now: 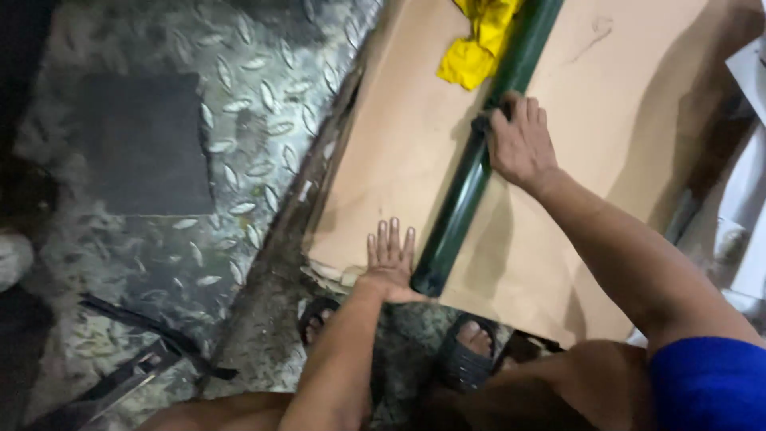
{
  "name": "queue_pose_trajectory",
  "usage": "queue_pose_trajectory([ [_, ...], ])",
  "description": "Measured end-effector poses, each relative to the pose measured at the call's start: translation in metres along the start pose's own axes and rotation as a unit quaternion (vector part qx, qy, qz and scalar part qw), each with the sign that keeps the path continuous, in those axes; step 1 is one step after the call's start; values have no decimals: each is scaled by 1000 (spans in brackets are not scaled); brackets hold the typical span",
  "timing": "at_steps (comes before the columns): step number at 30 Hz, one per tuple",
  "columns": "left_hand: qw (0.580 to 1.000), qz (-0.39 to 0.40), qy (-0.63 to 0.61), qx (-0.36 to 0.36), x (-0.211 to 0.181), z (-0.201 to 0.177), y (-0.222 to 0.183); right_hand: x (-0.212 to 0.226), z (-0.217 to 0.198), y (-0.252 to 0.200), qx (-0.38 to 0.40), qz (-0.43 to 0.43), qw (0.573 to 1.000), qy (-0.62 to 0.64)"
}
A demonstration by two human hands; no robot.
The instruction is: Cleaning a green cylindrical printing roller with a cloth and cleaning solution.
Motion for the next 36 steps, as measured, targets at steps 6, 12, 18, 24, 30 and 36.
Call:
queue_pose_trajectory([
  [6, 1000, 12, -12, 15, -4, -1, -1, 113, 28, -67, 214, -113, 970, 10],
  [12, 1000, 20, -14, 5, -6, 5, -1, 25, 28, -37, -46, -347, 921, 169],
  [18, 1000, 12, -1, 7, -11, 2, -10, 51, 19, -55, -85, -146, 985, 46],
  [24, 1000, 7, -6, 7, -2, 6, 5, 81, 44, -76, -73, -432, 855, 276],
  [30, 1000, 3, 4, -24, -3, -2, -8, -8, -19, 14, -66, -170, 983, 27],
  [36, 1000, 14, -22, -5, -5, 5, 8, 126, 22, -77, 188, -167, 965, 69],
])
Point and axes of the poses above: each hand's wrist, its own y-axis towards the middle knuckle, its own z-axis out of the palm, x = y × z, the point moved 2 cm from there along y, towards the middle knuckle, and after that the axes turned 8 degrees about x, right-handed, at the moved point
